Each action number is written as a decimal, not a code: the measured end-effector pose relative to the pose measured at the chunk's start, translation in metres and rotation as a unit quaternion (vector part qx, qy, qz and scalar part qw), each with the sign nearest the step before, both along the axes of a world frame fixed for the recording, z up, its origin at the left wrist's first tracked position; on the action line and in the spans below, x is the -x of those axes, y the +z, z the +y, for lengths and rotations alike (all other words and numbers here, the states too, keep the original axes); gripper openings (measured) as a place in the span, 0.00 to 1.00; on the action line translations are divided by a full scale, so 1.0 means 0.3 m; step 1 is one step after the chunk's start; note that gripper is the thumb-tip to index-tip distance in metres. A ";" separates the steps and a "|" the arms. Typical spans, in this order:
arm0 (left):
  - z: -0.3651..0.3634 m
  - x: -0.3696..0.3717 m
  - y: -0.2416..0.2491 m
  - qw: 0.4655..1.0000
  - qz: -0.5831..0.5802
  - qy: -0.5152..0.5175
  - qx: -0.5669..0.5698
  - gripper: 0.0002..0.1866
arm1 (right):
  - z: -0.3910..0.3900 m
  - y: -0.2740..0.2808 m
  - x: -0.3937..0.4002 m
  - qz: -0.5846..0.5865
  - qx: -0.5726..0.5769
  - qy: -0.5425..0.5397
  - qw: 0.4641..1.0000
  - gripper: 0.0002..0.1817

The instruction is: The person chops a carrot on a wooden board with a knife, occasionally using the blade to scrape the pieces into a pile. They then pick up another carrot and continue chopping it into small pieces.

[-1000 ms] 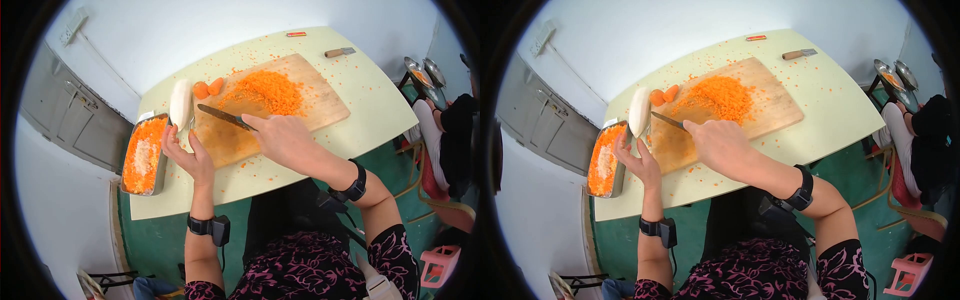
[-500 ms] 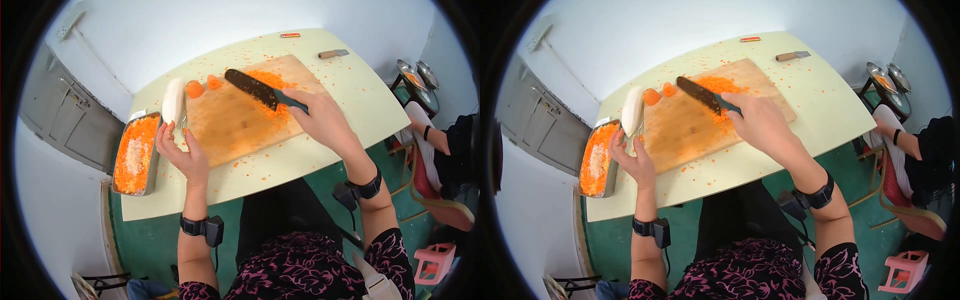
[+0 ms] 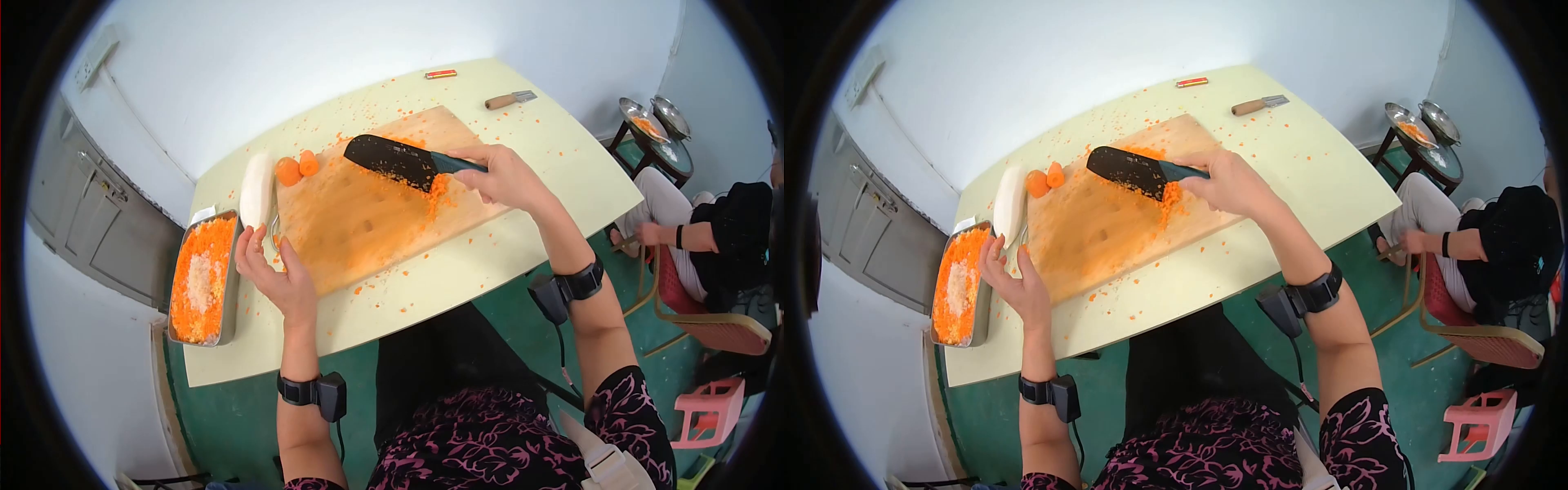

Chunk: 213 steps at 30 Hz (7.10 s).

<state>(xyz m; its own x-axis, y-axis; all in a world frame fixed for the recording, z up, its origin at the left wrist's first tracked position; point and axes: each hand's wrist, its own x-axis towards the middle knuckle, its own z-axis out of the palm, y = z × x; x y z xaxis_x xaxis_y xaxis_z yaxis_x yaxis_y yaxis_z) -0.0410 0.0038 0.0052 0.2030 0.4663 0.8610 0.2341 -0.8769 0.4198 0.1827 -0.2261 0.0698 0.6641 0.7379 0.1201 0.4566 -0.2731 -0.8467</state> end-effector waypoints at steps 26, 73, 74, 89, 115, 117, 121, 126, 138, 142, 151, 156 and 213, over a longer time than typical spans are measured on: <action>0.234 -0.432 -0.020 0.989 0.114 -0.097 -0.007 0.06 | 0.166 -0.221 -0.357 0.271 -0.201 -0.006 0.941 0.07; 0.249 -0.378 -0.023 0.969 0.178 -0.165 -0.055 0.05 | 0.134 -0.158 -0.327 0.170 -0.048 -0.043 0.983 0.09; 0.240 -0.374 -0.012 0.968 0.173 -0.168 -0.072 0.05 | 0.136 -0.160 -0.336 0.169 -0.040 -0.043 0.984 0.08; 0.264 -0.378 0.029 0.978 0.176 -0.110 -0.023 0.07 | 0.143 -0.153 -0.332 0.216 -0.045 -0.029 0.975 0.17; 0.101 -0.212 0.096 0.855 0.240 -0.326 0.326 0.18 | 0.145 -0.160 -0.329 0.190 -0.064 -0.032 0.979 0.13; 0.081 -0.186 0.080 0.878 0.232 -0.295 0.297 0.19 | 0.146 -0.161 -0.330 0.208 -0.060 -0.030 0.976 0.13; 0.012 -0.195 0.085 0.893 0.228 -0.256 0.291 0.19 | 0.143 -0.156 -0.336 0.219 -0.055 -0.034 0.974 0.13; -0.044 -0.187 0.059 0.943 0.223 -0.208 0.136 0.19 | 0.142 -0.135 -0.300 0.136 -0.082 -0.032 0.987 0.18; -0.004 -0.177 0.028 0.959 0.127 -0.225 0.119 0.14 | 0.178 -0.043 -0.085 -0.022 -0.044 -0.083 0.995 0.15; 0.007 -0.172 0.040 0.945 0.150 -0.231 0.176 0.13 | 0.181 0.016 -0.011 -0.179 0.040 -0.082 0.980 0.18; -0.028 -0.141 0.075 0.955 0.153 -0.241 0.079 0.07 | 0.114 0.146 0.223 -0.231 0.150 0.064 0.959 0.21; -0.045 -0.141 0.085 0.954 0.161 -0.234 0.095 0.06 | 0.094 0.078 0.229 -0.333 0.054 0.075 0.938 0.22; -0.057 -0.145 0.091 0.958 0.191 -0.198 0.079 0.06 | 0.104 0.048 0.232 -0.329 -0.011 0.114 0.937 0.22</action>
